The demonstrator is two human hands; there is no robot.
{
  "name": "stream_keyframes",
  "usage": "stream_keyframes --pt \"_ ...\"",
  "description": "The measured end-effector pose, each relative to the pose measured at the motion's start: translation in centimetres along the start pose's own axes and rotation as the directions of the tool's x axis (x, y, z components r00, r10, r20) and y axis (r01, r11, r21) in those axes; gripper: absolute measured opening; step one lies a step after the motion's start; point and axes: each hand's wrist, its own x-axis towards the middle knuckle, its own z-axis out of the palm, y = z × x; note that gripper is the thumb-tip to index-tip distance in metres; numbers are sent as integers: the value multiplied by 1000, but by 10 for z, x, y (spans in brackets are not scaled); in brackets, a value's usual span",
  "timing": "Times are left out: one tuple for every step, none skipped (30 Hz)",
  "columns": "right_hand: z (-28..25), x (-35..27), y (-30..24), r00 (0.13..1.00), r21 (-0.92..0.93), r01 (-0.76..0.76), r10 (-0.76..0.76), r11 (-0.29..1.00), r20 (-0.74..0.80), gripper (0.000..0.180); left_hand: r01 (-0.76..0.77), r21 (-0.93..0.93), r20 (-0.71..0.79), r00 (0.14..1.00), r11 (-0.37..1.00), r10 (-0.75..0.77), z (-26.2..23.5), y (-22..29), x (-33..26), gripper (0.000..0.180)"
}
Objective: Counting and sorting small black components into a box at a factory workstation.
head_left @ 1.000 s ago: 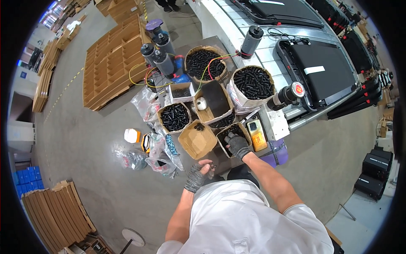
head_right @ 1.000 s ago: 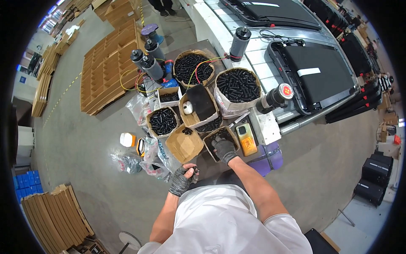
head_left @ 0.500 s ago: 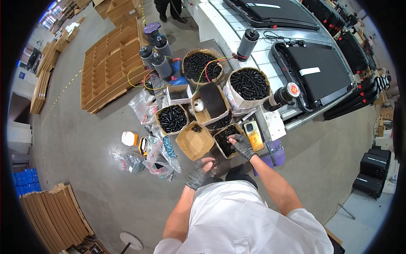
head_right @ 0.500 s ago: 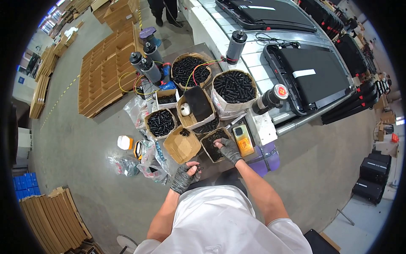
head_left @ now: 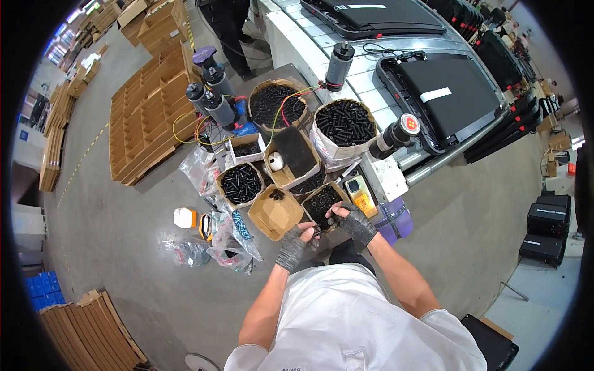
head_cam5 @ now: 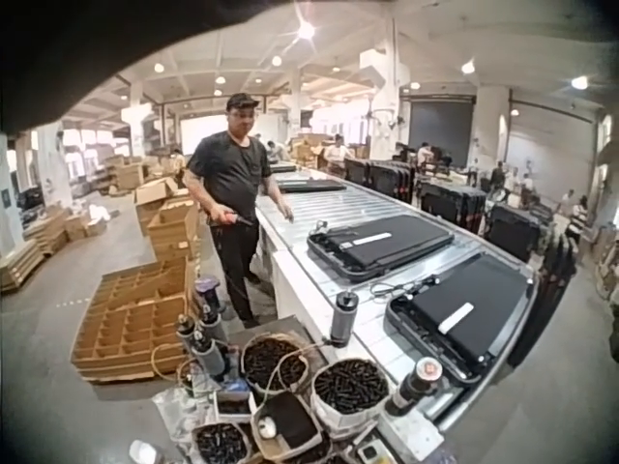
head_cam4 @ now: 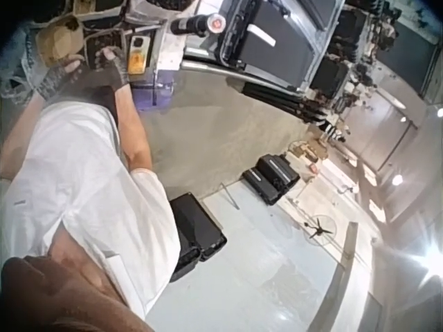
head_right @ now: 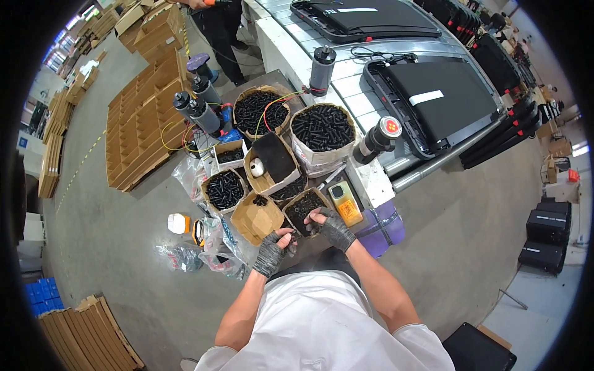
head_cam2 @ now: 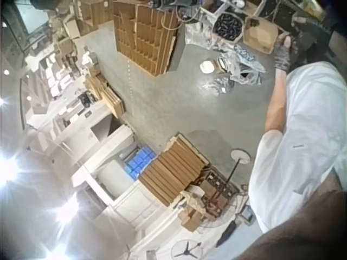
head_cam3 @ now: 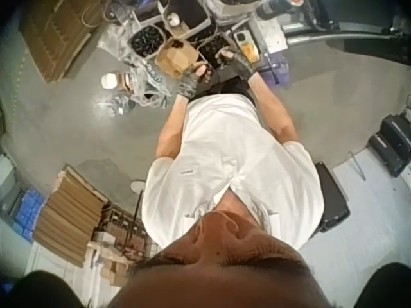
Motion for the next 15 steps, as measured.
stream_keyframes --pt "4 -5 -3 1000 -16 -4 4 1000 -4 16 -1 0 2 1000 1000 1 1 1 1 32" --pt "8 -9 -7 1000 -31 -6 6 999 -8 17 1 -11 7 1000 1000 -1 4 3 2 32" --pt "9 -12 -8 1000 -32 -4 4 999 -8 17 2 -23 11 1000 1000 -2 5 4 4 32" --pt "11 -14 -8 999 -33 -21 20 999 -35 20 0 -23 12 1000 1000 0 6 5 6 32" --pt "15 -16 -11 997 -33 -40 38 999 -60 23 -1 -6 20 1000 1000 1 5 6 8 32" --pt "17 -19 -14 998 -34 -39 37 999 -58 23 -2 10 28 1000 1000 1 5 6 9 32" --pt "19 -22 -19 998 -95 -55 50 994 -47 22 -3 10 26 1000 1000 3 6 6 10 32" --pt "21 -24 -22 997 -154 -67 61 986 -39 23 -6 14 38 999 1000 6 7 6 11 32" --pt "22 -24 -22 997 -154 -65 59 986 -39 23 -9 17 50 999 1000 8 8 6 12 32" --pt "24 -24 -21 997 -160 -60 53 985 -49 22 -10 18 51 999 1000 9 7 5 14 32" --pt "25 -24 -20 997 -167 -56 46 984 -59 21 -43 87 48 998 995 39 6 3 16 31" --pt "26 -24 -18 997 -167 -54 45 985 -60 21 -76 155 46 997 985 70 5 1 17 31" --pt "26 -24 -17 998 -153 -43 36 987 -50 21 -76 155 47 996 985 70 3 -1 17 31" --pt "27 -24 -17 999 -138 -32 27 990 -41 20 -57 126 56 997 990 50 3 1 17 31" --pt "27 -24 -16 999 -138 -31 26 990 -42 20 -37 97 66 997 995 31 4 2 17 31"
